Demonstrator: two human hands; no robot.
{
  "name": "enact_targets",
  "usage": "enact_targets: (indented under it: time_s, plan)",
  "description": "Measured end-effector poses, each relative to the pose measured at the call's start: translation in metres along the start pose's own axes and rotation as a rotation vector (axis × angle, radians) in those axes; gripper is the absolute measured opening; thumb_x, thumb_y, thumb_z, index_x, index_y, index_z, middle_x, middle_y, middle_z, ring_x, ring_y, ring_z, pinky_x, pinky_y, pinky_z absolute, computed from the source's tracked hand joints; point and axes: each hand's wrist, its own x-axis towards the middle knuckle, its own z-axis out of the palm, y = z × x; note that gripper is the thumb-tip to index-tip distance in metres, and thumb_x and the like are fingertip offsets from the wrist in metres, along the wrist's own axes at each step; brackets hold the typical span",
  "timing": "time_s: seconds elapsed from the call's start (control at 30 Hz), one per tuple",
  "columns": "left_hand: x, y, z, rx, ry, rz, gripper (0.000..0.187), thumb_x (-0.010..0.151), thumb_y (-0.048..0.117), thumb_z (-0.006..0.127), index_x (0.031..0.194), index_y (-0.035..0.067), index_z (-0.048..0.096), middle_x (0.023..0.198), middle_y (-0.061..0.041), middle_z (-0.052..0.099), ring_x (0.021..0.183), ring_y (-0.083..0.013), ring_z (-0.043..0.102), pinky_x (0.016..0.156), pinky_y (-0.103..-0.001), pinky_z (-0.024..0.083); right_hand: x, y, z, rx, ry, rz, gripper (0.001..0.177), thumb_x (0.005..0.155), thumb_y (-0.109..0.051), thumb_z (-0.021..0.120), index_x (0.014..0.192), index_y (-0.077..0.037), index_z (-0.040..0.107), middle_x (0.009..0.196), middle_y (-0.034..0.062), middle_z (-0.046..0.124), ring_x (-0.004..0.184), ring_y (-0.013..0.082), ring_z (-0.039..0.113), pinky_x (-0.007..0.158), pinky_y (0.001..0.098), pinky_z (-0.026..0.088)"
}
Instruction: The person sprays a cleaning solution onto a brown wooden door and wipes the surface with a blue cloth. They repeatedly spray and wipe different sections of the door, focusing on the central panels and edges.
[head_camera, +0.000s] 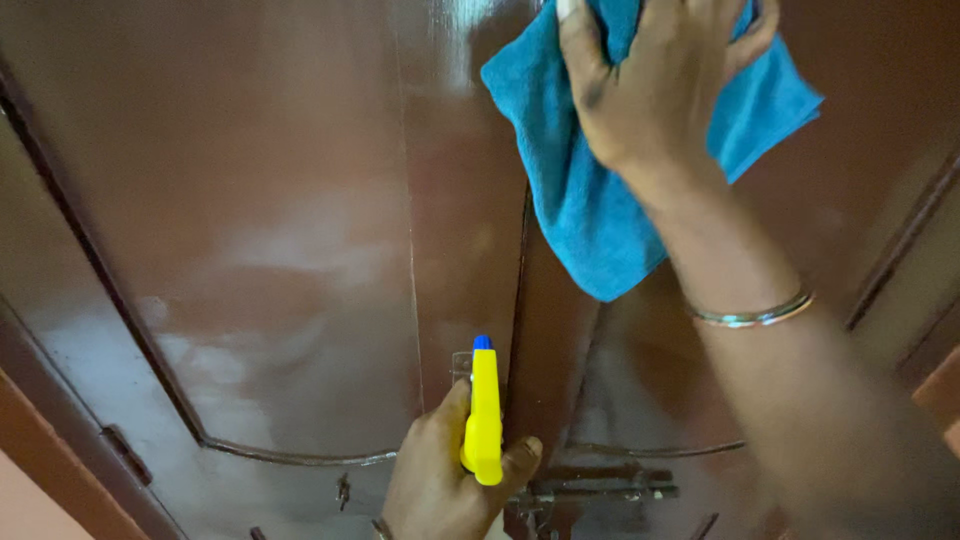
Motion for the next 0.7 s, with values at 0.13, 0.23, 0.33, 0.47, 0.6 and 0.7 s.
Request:
enact_targets:
  time_s: [0.13, 0.23, 0.33, 0.47, 0.6, 0.7]
  plan:
    - [-0.002, -0.002, -0.005, -0.018, -0.02, -0.02, 0.043, 0.072, 0.037, 0.079, 0.101, 0.009, 0.063, 0.063, -0.012, 0.07, 0.061, -0.0269, 0.075, 0.063, -0.04, 0.055, -0.028, -0.014, -0.004, -0.09, -0.133, 0.183, 0.06, 0.109, -0.049, 0.065, 0.148, -0.004, 0.053, 0.155, 0.0241, 0.037, 0.148, 0.045, 0.024, 0.117, 0.0653, 0.016]
    - [-0.004, -0.005, -0.008, -0.019, -0.046, -0.044, 0.042, 0.072, 0.036, 0.08, 0.099, 0.008, 0.064, 0.064, -0.012, 0.071, 0.061, -0.0259, 0.074, 0.064, -0.04, 0.055, -0.054, -0.021, -0.003, -0.149, -0.147, 0.206, 0.072, 0.111, -0.053, 0.061, 0.161, -0.006, 0.041, 0.169, 0.0246, 0.024, 0.159, 0.0429, 0.017, 0.124, 0.0626, 0.016]
    - [-0.005, -0.006, -0.009, -0.019, -0.053, -0.061, 0.042, 0.072, 0.033, 0.081, 0.102, 0.008, 0.065, 0.066, -0.013, 0.072, 0.062, -0.0253, 0.075, 0.064, -0.04, 0.055, -0.077, -0.029, -0.003, -0.177, -0.148, 0.242, 0.078, 0.112, -0.055, 0.062, 0.169, -0.01, 0.034, 0.175, 0.0225, 0.018, 0.161, 0.0386, 0.017, 0.125, 0.0581, 0.017]
    - [-0.007, -0.006, -0.011, -0.043, -0.051, -0.012, 0.044, 0.072, 0.03, 0.08, 0.109, 0.011, 0.065, 0.069, -0.013, 0.074, 0.064, -0.0247, 0.076, 0.066, -0.039, 0.056, -0.106, -0.043, -0.005, -0.172, -0.139, 0.268, 0.079, 0.11, -0.054, 0.063, 0.168, -0.01, 0.034, 0.174, 0.0237, 0.019, 0.163, 0.0414, 0.021, 0.122, 0.0575, 0.018]
    - [-0.007, -0.008, -0.012, -0.062, -0.085, -0.054, 0.049, 0.071, 0.029, 0.08, 0.115, 0.013, 0.065, 0.073, -0.013, 0.076, 0.069, -0.0252, 0.078, 0.069, -0.037, 0.057, -0.137, -0.055, -0.008, -0.142, -0.114, 0.27, 0.076, 0.108, -0.049, 0.062, 0.167, -0.009, 0.034, 0.172, 0.0273, 0.021, 0.159, 0.0433, 0.023, 0.124, 0.0579, 0.018]
    - [-0.007, -0.015, -0.009, -0.084, -0.101, -0.03, 0.043, 0.072, 0.028, 0.079, 0.11, 0.011, 0.065, 0.076, -0.011, 0.078, 0.073, -0.0239, 0.081, 0.072, -0.036, 0.058, -0.158, -0.062, -0.01, -0.136, -0.112, 0.28, 0.076, 0.106, -0.047, 0.062, 0.165, -0.008, 0.034, 0.17, 0.03, 0.024, 0.16, 0.0468, 0.025, 0.126, 0.0605, 0.019]
